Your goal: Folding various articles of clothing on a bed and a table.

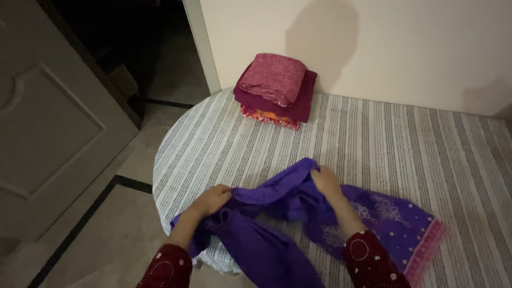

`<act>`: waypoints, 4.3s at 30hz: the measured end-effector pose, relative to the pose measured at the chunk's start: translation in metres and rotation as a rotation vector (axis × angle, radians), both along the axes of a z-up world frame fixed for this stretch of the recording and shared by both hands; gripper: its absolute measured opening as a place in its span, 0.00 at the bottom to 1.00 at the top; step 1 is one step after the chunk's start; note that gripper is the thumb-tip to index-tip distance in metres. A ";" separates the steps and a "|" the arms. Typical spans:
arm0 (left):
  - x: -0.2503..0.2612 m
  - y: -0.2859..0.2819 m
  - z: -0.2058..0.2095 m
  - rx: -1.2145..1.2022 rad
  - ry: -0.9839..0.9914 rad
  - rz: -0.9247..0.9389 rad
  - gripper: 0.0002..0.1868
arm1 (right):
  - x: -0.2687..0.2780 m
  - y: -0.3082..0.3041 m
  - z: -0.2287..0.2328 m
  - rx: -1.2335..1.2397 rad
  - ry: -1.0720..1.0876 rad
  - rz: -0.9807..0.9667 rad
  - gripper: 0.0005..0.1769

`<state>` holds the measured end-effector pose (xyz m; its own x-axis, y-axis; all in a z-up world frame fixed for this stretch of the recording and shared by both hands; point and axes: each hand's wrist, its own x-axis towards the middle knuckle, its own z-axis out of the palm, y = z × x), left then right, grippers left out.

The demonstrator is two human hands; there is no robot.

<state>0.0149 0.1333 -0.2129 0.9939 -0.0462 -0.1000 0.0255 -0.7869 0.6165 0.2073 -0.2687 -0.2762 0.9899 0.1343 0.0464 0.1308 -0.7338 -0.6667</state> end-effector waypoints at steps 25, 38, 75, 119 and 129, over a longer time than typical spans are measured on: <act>-0.051 0.017 0.193 -1.003 -0.469 0.485 0.11 | -0.157 -0.040 0.093 -0.113 -0.420 -0.504 0.18; -0.001 0.045 0.125 -0.480 -0.867 0.540 0.02 | -0.208 -0.048 0.172 -0.109 -0.326 -0.724 0.26; 0.164 -0.264 0.048 -0.149 -0.442 -0.313 0.12 | -0.091 -0.213 0.049 -0.318 -0.155 -0.762 0.37; 0.107 -0.590 0.059 -0.022 -0.388 -0.419 0.16 | -0.111 -0.465 0.113 0.165 0.080 -0.527 0.43; 0.024 -0.626 0.059 -0.006 -0.163 -0.668 0.15 | -0.192 -0.462 0.135 0.134 0.076 -0.339 0.26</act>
<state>0.0393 -0.4926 -0.1534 0.7544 -0.6545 0.0507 -0.5574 -0.5979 0.5760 0.0149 -0.7311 -0.1409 0.9783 -0.2042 -0.0339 -0.1584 -0.6326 -0.7581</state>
